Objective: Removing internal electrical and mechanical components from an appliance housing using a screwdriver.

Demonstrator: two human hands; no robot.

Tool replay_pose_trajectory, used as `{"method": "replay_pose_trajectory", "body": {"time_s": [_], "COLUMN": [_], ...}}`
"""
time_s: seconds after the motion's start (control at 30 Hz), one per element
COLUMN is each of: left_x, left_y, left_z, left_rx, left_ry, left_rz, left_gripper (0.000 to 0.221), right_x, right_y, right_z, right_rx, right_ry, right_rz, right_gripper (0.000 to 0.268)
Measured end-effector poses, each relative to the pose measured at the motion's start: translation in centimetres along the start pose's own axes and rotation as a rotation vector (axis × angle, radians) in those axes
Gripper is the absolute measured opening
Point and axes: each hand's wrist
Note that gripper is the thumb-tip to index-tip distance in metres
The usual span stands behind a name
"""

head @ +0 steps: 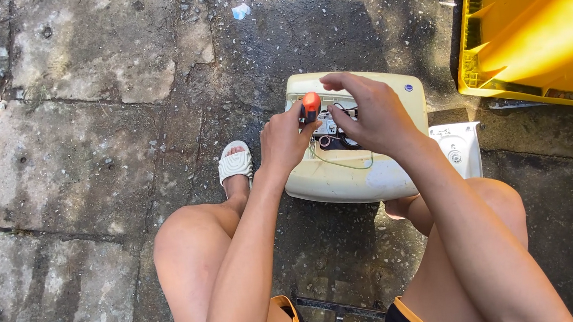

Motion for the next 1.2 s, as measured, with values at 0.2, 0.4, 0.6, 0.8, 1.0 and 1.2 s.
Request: {"method": "replay_pose_trajectory", "body": {"time_s": [0.2,0.4,0.6,0.8,1.0,1.2], "left_x": [0.5,0.0,-1.0,-0.2,0.8,2.0], "left_y": [-0.5,-3.1,-6.1,-7.0,-8.2,-8.2], "left_z": [0.5,-0.8,-1.4,-1.5,-2.0,-2.9], "left_rx": [-0.113,-0.125,-0.092,-0.18,-0.155,-0.252], "left_ry": [0.066,0.084,0.162,0.232,0.237,0.307], "left_rz": [-0.095,-0.165,-0.259,-0.252,-0.281,-0.303], "left_gripper": [0.019,0.02,0.028,0.023,0.023,0.019], "right_x": [-0.3,-0.1,-0.2,-0.8,-1.6,-2.1], "right_y": [-0.7,1.4,8.5,13.2,15.7,17.7], "right_z": [-1.1,-2.5,-6.3,-8.4,-11.1,-13.0], "right_rx": [-0.004,-0.085,-0.3,-0.441,-0.478,-0.715], "right_ry": [0.043,0.223,0.203,0.089,0.022,-0.18], "right_rz": [-0.1,0.043,0.321,0.383,0.335,0.325], "right_gripper": [0.035,0.026,0.021,0.017,0.006,0.008]}}
Point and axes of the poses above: each hand's wrist, its own x-axis towards the middle knuckle, its own y-axis out of the palm, z = x × y
